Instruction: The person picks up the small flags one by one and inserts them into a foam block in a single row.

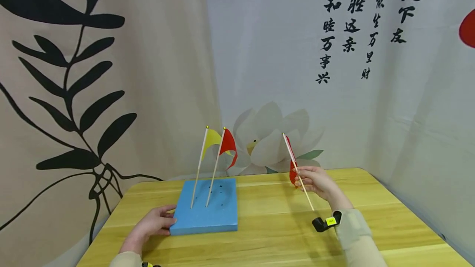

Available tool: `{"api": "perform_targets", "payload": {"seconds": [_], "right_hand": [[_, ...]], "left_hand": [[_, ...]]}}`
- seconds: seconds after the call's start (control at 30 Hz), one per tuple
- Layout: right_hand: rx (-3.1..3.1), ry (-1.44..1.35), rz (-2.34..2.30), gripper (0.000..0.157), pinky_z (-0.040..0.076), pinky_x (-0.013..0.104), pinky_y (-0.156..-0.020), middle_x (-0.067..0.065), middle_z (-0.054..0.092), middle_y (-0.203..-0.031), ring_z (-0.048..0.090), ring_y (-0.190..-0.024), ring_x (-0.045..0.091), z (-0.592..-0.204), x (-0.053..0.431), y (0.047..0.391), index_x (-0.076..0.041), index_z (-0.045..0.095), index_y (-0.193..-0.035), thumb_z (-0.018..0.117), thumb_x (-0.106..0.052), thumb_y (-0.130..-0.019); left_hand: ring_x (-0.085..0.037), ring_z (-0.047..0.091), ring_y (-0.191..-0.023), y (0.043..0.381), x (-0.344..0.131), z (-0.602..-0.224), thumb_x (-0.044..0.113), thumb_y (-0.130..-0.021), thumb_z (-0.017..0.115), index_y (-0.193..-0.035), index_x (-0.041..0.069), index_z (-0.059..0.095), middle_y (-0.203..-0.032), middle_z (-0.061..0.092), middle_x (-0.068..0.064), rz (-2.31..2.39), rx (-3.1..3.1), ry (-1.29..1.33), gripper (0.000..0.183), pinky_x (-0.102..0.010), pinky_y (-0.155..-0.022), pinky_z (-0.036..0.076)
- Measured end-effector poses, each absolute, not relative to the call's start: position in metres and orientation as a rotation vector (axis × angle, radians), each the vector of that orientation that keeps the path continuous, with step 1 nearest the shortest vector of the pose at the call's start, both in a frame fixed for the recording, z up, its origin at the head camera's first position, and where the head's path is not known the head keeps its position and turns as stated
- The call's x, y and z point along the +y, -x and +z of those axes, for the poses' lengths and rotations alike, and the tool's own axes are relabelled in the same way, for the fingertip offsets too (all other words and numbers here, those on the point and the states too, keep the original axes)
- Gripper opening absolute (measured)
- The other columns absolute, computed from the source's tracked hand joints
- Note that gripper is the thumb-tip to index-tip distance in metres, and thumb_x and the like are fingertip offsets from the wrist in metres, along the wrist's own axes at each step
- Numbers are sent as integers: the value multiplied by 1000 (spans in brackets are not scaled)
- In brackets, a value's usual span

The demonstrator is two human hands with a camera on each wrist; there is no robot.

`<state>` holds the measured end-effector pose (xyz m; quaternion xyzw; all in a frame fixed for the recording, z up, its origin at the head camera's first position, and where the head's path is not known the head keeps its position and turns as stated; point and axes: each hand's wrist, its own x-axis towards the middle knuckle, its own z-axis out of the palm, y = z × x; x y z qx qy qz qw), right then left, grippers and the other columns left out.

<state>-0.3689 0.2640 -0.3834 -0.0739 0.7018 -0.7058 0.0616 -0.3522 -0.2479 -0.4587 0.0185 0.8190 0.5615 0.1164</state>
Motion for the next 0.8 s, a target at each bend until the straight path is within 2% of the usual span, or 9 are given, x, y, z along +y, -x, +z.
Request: {"api": "perform_targets", "payload": {"seconds": [0.13,0.23,0.4,0.57,0.8], "right_hand": [[2129,251,-2168,41,50,36,-62,16,56,-92,59,-72,21,-372,255,370,7,47,-118,55,-19,-87],[2129,267,-2203,43,50,39,-65,13,58,-90,59,-73,21,-366,249,371,9,45,-119,56,-18,-87],[2131,261,-2269,38,47,46,-73,9,60,-87,59,-73,22,-358,238,371,6,46,-117,56,-15,-87],[2104,254,-2352,29,47,47,-73,8,62,-87,59,-81,30,-354,224,370,1,50,-112,56,-13,-87],[2024,314,-2454,29,44,49,-76,11,59,-89,60,-81,28,-355,203,369,0,48,-113,55,-10,-87]], "left_hand": [[-22,57,-77,352,-249,-459,8,-80,63,-131,-8,33,-108,50,-21,1643,2396,-55,61,-39,-63,49],[-23,57,-78,352,-250,-459,9,-80,63,-131,-8,32,-107,50,-21,1645,2393,-58,62,-39,-63,49],[-23,57,-78,353,-251,-459,9,-80,63,-132,-9,30,-109,49,-23,1655,2375,-78,64,-39,-64,49],[-22,57,-78,354,-252,-460,10,-80,64,-132,-10,30,-109,50,-24,1657,2363,-83,66,-38,-63,49],[-22,57,-76,353,-252,-460,11,-79,65,-131,-10,31,-106,52,-20,1646,2362,-71,66,-37,-61,49]]}}
